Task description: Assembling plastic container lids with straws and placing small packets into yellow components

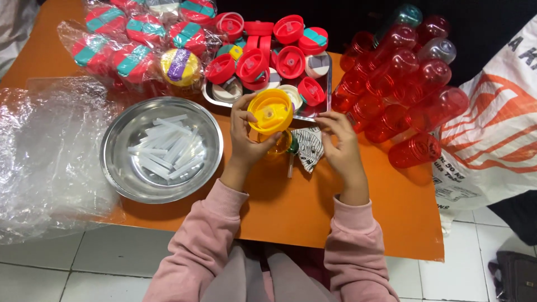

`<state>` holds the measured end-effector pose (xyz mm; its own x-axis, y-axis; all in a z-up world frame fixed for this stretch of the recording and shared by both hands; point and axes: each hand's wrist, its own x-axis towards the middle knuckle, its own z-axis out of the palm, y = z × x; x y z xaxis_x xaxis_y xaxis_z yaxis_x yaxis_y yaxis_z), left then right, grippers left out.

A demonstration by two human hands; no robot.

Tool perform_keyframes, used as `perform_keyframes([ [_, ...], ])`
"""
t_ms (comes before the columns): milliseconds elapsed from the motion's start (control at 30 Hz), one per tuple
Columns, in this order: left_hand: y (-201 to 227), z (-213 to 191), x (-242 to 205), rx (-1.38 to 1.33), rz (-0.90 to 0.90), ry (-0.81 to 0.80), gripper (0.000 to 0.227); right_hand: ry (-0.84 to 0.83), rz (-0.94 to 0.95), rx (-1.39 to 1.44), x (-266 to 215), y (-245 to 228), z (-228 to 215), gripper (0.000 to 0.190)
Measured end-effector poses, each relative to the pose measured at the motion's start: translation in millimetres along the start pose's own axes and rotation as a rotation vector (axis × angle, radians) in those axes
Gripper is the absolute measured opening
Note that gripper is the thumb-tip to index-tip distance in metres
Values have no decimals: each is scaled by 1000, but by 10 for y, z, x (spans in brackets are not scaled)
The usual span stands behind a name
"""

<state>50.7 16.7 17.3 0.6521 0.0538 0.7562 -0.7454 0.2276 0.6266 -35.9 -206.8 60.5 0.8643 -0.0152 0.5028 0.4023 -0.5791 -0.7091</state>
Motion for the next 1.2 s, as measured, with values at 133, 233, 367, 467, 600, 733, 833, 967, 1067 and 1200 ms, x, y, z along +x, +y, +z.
perform_keyframes([
  [133,-61,-22,-52,-36,-30,-15,56,-254,187,-195,-172,257,135,55],
  [233,-99,-27,-73,-51,-52,-29,53,-447,384,-180,-163,323,231,76],
  [367,-134,-13,-104,-87,-80,-50,55,-467,413,-370,-302,777,392,81],
  [467,-175,4,-136,-105,-108,-62,55,-449,416,-445,-362,914,436,75],
  [600,-182,21,-140,-132,-160,-48,55,-468,439,-591,-402,1002,494,63],
  [733,-180,32,-175,-137,-177,-51,56,-440,453,-567,-383,1068,462,51],
  [833,-197,46,-204,-142,-214,-48,57,-427,463,-572,-394,1121,466,37],
  [967,-192,52,-222,-157,-250,-37,57,-368,443,-531,-407,1201,475,16],
  [1067,-179,52,-218,-165,-250,-31,56,-324,414,-483,-402,1138,435,12],
  [1200,-157,40,-183,-168,-235,-23,55,-223,310,-217,-399,1068,303,16],
])
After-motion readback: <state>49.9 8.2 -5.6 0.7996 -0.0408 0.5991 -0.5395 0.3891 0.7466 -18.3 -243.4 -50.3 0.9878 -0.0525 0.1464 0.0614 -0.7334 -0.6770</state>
